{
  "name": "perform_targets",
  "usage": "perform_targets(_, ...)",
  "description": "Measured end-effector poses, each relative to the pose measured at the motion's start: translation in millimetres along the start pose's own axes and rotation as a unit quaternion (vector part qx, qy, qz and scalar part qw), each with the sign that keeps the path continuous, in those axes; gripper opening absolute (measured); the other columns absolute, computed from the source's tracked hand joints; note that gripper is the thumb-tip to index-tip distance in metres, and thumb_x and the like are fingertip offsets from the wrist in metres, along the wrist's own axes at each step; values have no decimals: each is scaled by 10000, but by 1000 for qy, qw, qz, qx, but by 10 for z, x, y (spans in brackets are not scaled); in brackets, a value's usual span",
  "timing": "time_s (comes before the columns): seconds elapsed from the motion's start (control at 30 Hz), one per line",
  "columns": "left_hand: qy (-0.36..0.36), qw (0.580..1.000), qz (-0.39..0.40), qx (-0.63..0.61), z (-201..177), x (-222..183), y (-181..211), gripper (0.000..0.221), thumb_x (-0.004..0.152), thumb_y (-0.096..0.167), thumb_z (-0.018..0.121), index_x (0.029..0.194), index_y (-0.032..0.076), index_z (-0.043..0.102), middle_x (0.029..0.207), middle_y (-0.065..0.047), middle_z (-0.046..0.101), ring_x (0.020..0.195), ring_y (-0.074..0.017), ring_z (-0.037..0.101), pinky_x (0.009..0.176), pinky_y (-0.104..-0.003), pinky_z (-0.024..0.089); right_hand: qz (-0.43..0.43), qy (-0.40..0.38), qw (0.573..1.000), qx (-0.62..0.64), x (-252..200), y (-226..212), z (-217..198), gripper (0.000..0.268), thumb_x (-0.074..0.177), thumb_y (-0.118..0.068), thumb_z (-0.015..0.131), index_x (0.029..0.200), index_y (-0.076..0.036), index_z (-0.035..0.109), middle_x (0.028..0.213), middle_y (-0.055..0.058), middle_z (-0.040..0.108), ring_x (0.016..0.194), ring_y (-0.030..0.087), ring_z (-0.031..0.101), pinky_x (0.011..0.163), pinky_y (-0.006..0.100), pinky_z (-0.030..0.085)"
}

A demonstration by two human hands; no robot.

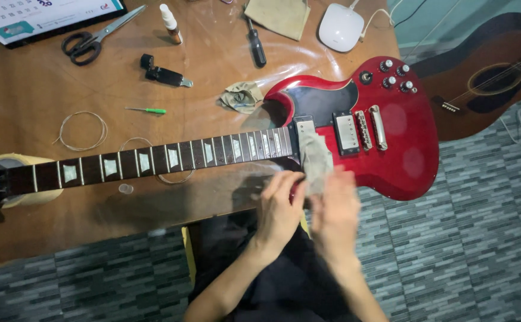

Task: Polishing the neck and body of an electric guitar using a cloth and liquid polish.

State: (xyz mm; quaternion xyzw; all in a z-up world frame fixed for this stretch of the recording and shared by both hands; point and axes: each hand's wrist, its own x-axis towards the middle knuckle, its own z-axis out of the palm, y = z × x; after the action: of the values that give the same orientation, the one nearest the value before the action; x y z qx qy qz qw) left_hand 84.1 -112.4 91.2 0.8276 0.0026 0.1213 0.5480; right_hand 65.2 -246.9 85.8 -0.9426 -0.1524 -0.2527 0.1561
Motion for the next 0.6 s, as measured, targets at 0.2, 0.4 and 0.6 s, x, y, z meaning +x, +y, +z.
perform_targets(0.2,87,994,28,61,-418,-117,-58,163,911,115,749,1067,68,750,1055,-83,694,972,-297,708,821,-373,580,-34,-169,980,-104,449,142,387,624,1089,-427,422,1504,36,472,1585,245,452,1491,423,363,1208,530,229)
perform_targets(0.4,60,996,17,59,-457,-278,-181,119,906,140,753,1022,116,760,1055,-15,700,969,-260,709,819,-368,553,-91,-217,971,-32,1128,233,597,522,1088,-298,426,1544,-47,469,1602,168,457,1465,420,393,1162,549,308)
perform_targets(0.6,56,998,-15,27,-556,-335,-328,86,927,116,696,986,78,746,1048,-31,709,988,-210,698,930,-373,519,-142,-218,958,-122,355,205,190,866,999,-677,345,1571,-30,405,1668,150,353,1545,342,330,1218,450,289)
